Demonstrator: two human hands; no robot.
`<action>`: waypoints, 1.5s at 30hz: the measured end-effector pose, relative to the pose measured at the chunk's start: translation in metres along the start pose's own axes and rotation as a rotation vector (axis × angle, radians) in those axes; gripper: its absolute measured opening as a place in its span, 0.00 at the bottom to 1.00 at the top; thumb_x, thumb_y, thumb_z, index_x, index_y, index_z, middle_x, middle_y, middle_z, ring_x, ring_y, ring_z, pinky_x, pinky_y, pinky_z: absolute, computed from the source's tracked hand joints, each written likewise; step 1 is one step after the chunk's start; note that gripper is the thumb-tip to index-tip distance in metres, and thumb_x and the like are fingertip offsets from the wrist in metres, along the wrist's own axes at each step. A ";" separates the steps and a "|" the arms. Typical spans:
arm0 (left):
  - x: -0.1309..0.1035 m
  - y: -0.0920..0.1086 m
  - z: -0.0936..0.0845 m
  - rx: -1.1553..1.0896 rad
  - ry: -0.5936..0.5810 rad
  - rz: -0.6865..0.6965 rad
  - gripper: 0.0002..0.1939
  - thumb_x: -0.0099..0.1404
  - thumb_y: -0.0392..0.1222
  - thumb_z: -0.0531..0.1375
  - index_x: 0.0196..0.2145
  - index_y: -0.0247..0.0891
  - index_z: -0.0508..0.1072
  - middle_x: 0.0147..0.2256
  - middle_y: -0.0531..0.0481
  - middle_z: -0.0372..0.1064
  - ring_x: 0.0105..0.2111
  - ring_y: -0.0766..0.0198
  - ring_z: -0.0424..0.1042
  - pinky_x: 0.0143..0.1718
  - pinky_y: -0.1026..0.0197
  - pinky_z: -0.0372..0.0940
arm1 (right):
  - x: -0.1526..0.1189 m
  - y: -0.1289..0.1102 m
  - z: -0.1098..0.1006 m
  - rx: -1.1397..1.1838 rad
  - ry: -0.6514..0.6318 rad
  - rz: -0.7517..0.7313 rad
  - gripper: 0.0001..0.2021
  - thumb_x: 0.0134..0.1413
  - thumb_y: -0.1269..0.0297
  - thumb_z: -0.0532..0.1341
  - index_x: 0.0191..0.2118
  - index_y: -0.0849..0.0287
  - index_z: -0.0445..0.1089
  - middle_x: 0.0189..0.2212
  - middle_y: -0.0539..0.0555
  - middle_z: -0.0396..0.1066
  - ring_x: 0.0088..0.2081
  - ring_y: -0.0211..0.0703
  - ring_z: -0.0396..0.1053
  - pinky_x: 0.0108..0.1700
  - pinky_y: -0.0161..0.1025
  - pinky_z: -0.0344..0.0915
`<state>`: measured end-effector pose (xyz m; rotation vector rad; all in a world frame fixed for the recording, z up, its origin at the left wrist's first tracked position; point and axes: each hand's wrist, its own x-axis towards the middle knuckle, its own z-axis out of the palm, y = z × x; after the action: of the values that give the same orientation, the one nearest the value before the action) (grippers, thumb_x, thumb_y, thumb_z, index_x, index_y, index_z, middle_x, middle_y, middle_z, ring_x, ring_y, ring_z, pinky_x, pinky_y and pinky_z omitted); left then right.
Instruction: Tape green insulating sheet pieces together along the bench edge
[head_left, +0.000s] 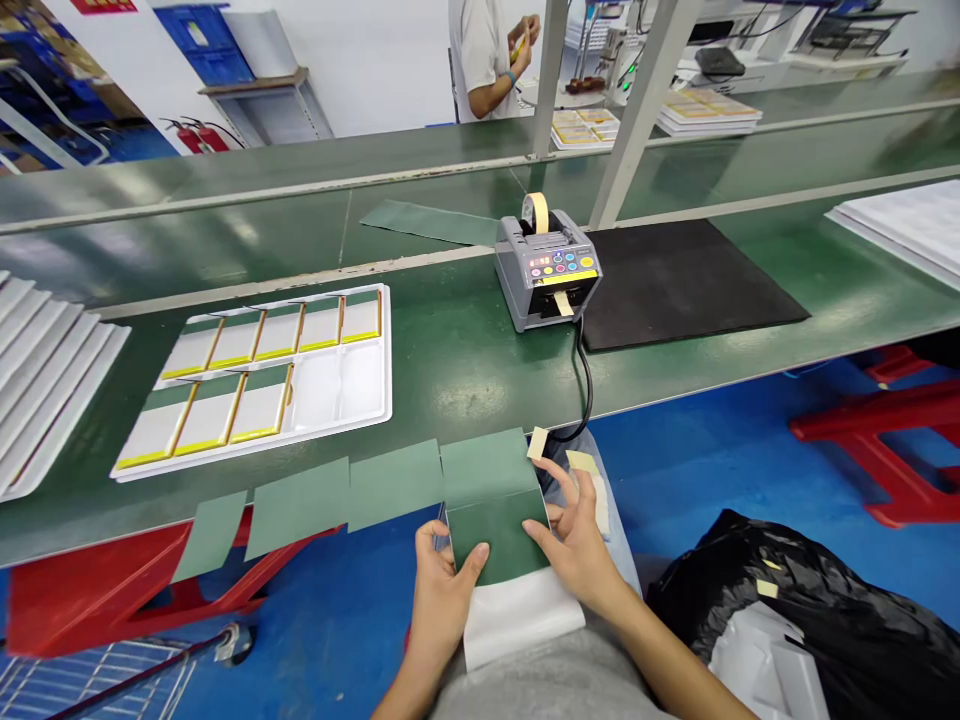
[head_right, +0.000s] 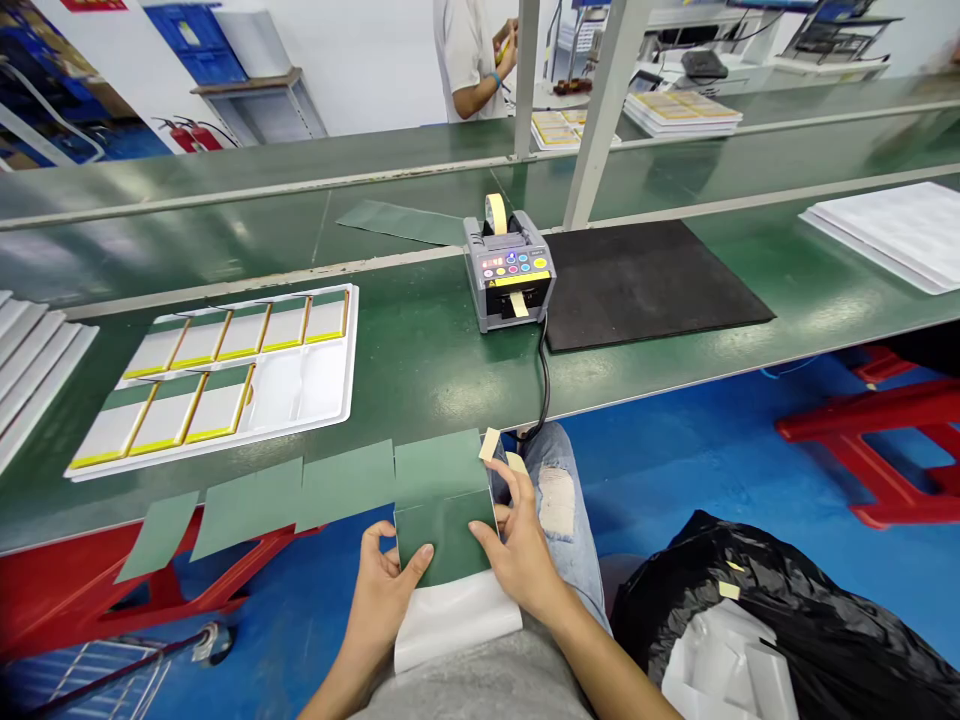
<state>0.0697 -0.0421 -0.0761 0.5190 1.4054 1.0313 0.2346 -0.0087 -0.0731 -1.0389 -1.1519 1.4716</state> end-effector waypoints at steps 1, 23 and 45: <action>0.000 -0.001 -0.001 0.014 0.017 -0.019 0.30 0.51 0.49 0.67 0.40 0.45 0.50 0.27 0.56 0.74 0.22 0.64 0.73 0.28 0.60 0.69 | -0.001 0.002 0.001 0.028 0.023 0.014 0.33 0.58 0.65 0.58 0.59 0.36 0.35 0.64 0.57 0.41 0.31 0.33 0.72 0.32 0.37 0.72; -0.020 -0.005 -0.017 0.269 -0.120 -0.103 0.23 0.53 0.53 0.65 0.41 0.33 0.76 0.36 0.43 0.77 0.37 0.53 0.74 0.36 0.59 0.68 | -0.020 0.013 0.001 0.087 0.063 -0.010 0.40 0.57 0.66 0.59 0.61 0.35 0.28 0.64 0.61 0.40 0.30 0.33 0.72 0.33 0.39 0.72; -0.010 0.013 0.047 0.612 -0.262 0.284 0.18 0.59 0.52 0.58 0.21 0.37 0.77 0.20 0.49 0.71 0.22 0.59 0.69 0.26 0.62 0.64 | -0.032 -0.016 -0.042 -0.092 0.456 -0.241 0.38 0.56 0.70 0.60 0.59 0.34 0.33 0.59 0.60 0.56 0.18 0.28 0.66 0.18 0.31 0.67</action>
<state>0.1124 -0.0311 -0.0532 1.2839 1.4232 0.7004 0.2836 -0.0316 -0.0638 -1.1777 -0.9779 0.9368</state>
